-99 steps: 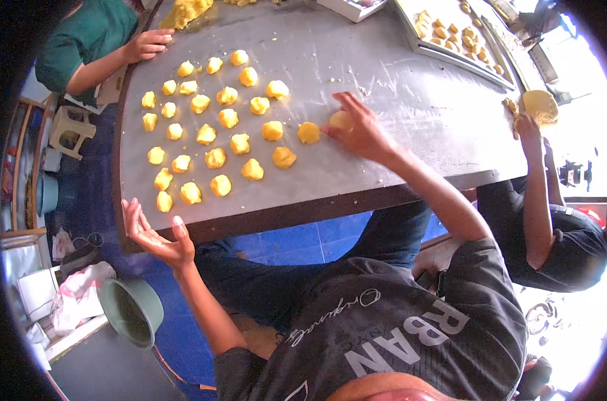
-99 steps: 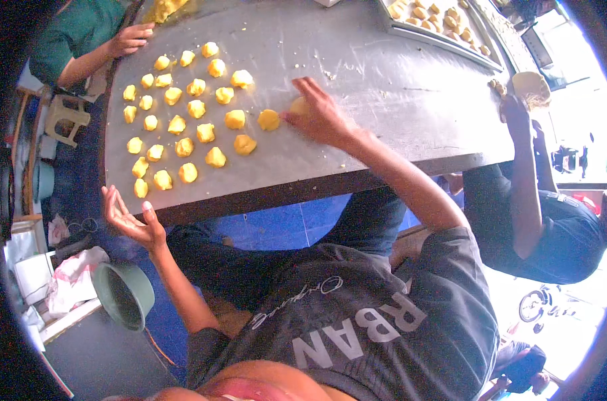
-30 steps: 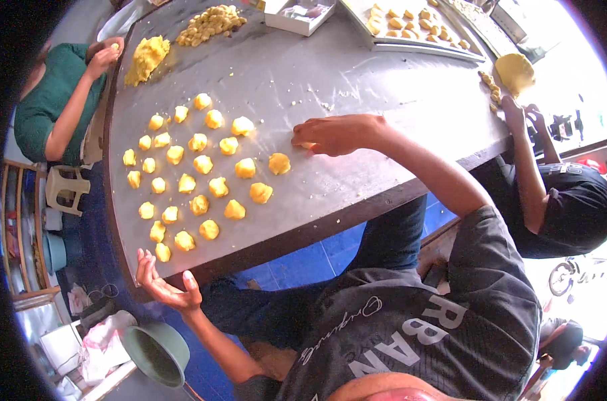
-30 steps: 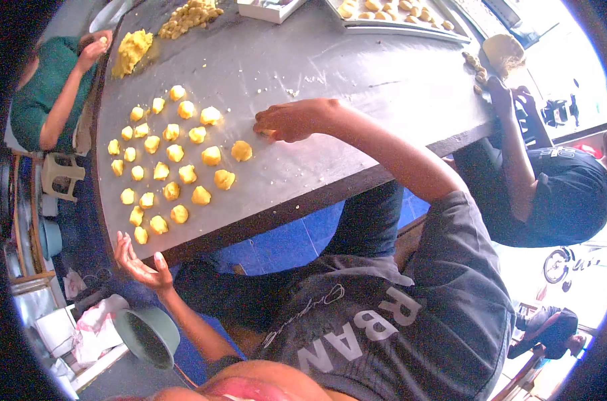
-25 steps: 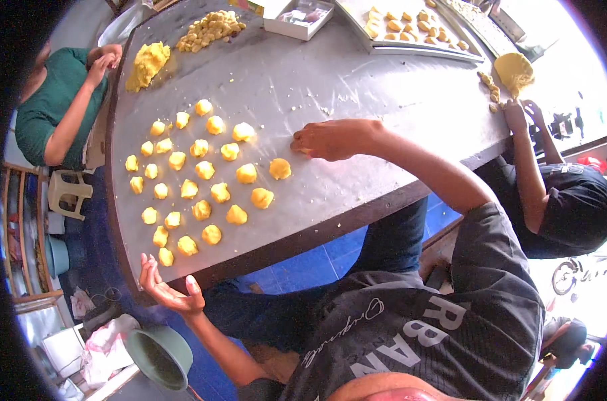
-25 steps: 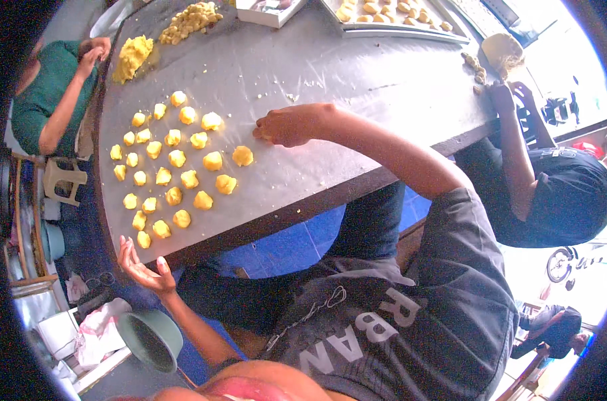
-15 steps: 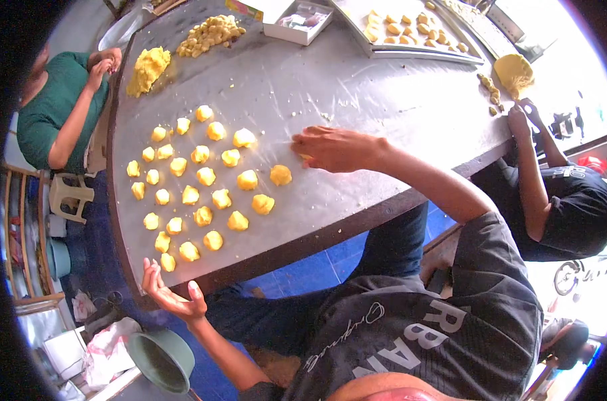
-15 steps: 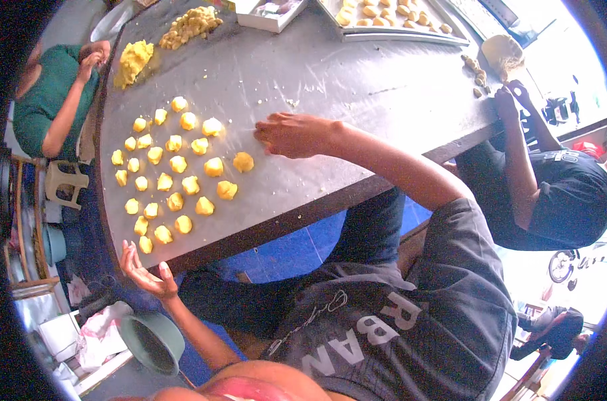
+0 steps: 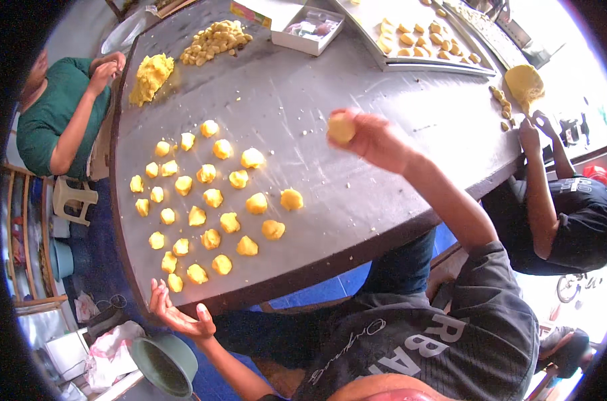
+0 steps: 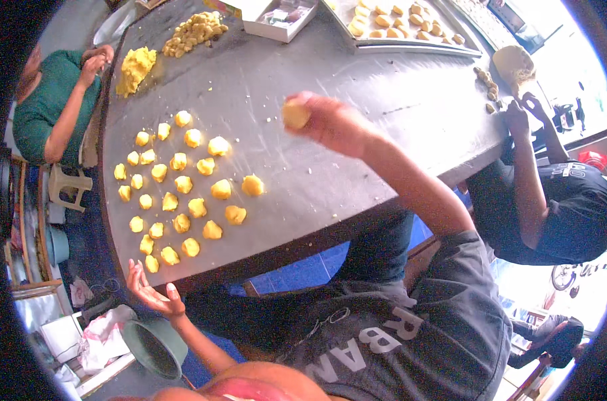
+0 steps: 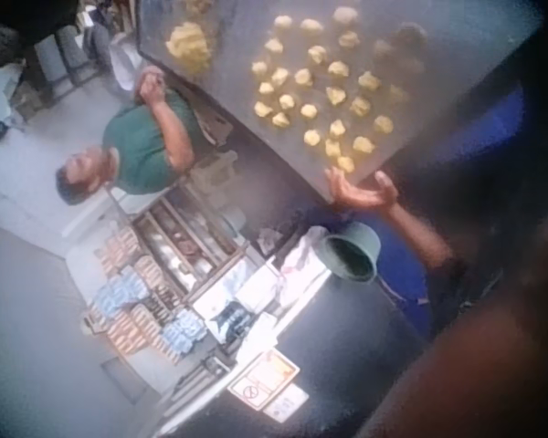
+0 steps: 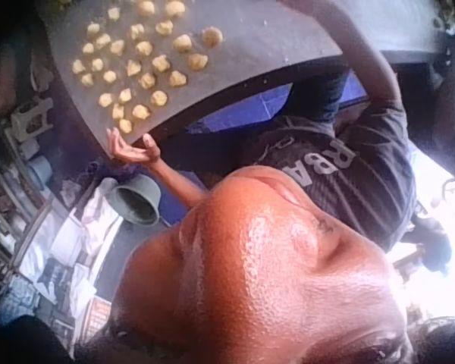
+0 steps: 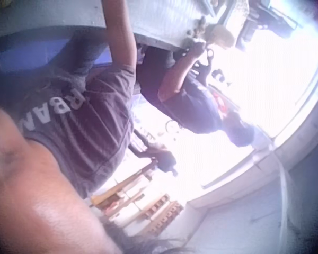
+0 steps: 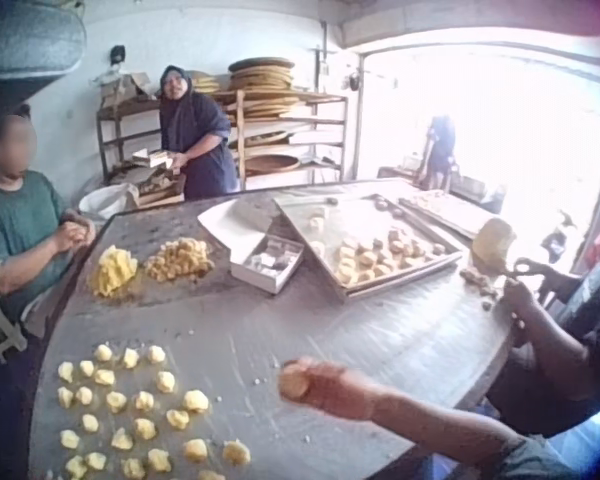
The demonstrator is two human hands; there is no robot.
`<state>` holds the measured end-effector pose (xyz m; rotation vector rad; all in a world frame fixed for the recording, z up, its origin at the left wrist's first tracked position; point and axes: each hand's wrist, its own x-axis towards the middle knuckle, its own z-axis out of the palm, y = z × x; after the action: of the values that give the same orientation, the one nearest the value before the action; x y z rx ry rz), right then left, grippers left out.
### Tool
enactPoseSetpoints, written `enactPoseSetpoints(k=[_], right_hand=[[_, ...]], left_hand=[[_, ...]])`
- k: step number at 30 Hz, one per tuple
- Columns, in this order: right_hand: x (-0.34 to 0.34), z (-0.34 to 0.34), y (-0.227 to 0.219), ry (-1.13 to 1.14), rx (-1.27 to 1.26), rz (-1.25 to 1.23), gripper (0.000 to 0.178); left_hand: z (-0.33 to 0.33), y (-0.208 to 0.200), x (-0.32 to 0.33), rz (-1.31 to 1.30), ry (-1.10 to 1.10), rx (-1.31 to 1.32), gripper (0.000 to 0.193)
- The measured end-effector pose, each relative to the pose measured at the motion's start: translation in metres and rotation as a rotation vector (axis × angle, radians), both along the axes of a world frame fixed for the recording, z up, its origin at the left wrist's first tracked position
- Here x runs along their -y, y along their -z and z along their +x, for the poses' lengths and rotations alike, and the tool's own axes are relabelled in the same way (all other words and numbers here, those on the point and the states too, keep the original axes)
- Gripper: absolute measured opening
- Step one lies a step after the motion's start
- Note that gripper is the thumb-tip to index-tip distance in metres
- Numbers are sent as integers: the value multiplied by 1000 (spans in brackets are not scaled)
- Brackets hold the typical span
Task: The person takes small portions of yellow dough, flattens them by hand on a metal table, and folds the edges inward to create rounded shapes.
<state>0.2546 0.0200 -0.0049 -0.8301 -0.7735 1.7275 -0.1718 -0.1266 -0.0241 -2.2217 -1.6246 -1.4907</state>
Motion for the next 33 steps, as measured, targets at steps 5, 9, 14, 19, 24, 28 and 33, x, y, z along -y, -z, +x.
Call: enactPoseSetpoints(k=[5, 9, 14, 19, 24, 28, 33], right_hand=[[-74, 80, 0, 260, -123, 138, 30], [-176, 158, 4, 307, 157, 407, 36], [-270, 219, -19, 382, 1223, 402, 40], [-290, 301, -18, 49, 2349, 720, 53], [-277, 240, -66, 442, 2004, 785, 53], [-209, 79, -84, -159, 1422, 623, 51], [-174, -79, -39, -550, 1383, 863, 46]], left_hand=[[0, 1, -5, -7, -10, -36, 62], [-4, 1, -3, -49, -45, -81, 62], [-2, 4, -9, -64, -75, -63, 61], [5, 11, -20, -76, -47, -33, 60], [-5, 2, -2, -58, -84, -55, 63], [-8, 3, -1, -69, -92, -132, 62], [0, 6, -13, 46, -71, -18, 55]])
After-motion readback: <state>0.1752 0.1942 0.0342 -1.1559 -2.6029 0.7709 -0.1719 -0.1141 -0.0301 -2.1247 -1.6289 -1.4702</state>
